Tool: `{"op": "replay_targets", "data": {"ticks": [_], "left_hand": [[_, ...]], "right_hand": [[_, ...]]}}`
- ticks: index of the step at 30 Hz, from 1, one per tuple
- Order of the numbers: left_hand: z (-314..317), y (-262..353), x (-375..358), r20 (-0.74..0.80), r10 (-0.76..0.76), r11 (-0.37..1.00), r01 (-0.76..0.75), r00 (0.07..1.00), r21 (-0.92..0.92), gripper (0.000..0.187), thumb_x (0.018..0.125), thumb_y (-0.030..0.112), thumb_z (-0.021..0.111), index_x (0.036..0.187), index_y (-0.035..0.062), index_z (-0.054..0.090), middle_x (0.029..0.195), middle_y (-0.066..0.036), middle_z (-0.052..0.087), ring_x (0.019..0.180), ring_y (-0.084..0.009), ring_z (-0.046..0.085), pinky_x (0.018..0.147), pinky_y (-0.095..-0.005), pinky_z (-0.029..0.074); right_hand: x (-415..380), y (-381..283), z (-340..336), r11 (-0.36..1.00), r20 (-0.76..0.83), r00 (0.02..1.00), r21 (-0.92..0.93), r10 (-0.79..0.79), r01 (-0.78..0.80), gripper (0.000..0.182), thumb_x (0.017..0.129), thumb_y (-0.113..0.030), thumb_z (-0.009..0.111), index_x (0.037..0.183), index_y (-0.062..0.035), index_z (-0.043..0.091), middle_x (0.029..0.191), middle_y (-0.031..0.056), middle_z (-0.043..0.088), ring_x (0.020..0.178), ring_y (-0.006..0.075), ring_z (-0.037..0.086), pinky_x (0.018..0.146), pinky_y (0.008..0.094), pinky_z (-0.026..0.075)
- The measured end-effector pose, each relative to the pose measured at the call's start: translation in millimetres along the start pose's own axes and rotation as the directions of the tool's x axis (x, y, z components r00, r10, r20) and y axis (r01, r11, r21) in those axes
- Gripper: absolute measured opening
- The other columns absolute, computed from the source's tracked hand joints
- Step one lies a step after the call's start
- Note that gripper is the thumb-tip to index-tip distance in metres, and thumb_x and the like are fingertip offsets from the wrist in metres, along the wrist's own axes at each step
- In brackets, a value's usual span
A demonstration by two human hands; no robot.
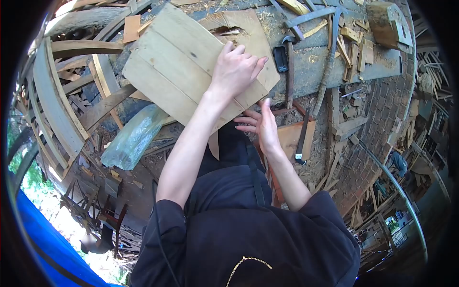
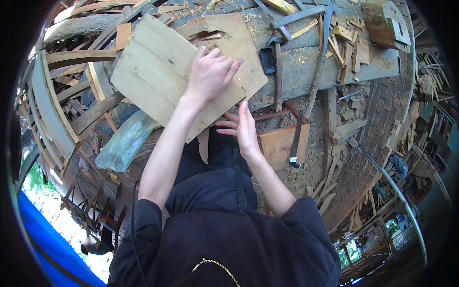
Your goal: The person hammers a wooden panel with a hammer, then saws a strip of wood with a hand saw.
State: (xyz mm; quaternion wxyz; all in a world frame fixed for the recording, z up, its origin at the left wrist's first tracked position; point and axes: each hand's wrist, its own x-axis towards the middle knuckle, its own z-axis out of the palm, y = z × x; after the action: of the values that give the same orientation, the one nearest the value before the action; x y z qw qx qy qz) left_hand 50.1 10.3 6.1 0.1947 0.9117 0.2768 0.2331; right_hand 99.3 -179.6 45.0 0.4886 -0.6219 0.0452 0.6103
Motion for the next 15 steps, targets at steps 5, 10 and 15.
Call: {"op": "replay_targets", "data": {"ticks": [5,10,15], "left_hand": [[26.4,-9.9,4.0,0.091,-0.092,0.996,0.093,0.992,-0.011,0.040,0.101,0.035,0.069,0.068,0.0113,0.073,0.065,-0.005,0.068,0.078,-0.0231,0.066,0.089,-0.0400,0.048],[-12.0,-1.7,-10.7,-0.133,-0.145,0.986,0.131,0.980,-0.105,0.017,0.093,0.024,0.077,0.094,0.0081,0.070,0.106,-0.009,0.066,0.110,-0.0291,0.060,0.107,-0.0462,0.044],[-102.7,8.6,-96.1,-0.448,-0.373,0.927,0.311,0.812,-0.209,0.017,0.093,0.013,0.077,0.102,0.0072,0.064,0.104,-0.009,0.063,0.102,-0.0302,0.060,0.094,-0.0464,0.047]], "right_hand": [[24.4,14.3,3.6,0.971,-0.077,0.996,-0.236,-0.049,0.029,0.074,0.110,-0.038,0.062,0.157,0.0074,0.027,0.119,0.0251,0.065,0.095,0.0268,0.076,0.074,0.0353,0.065],[29.2,20.0,7.8,0.952,-0.161,0.978,-0.296,-0.129,0.077,0.065,0.109,-0.035,0.065,0.149,0.0071,0.036,0.106,0.0183,0.070,0.084,0.0190,0.073,0.068,0.0306,0.061],[17.7,26.6,18.2,0.662,-0.235,0.729,-0.649,-0.643,0.375,0.044,0.108,-0.027,0.067,0.131,0.0028,0.046,0.116,0.0124,0.057,0.096,0.0187,0.063,0.081,0.0315,0.054]]}}
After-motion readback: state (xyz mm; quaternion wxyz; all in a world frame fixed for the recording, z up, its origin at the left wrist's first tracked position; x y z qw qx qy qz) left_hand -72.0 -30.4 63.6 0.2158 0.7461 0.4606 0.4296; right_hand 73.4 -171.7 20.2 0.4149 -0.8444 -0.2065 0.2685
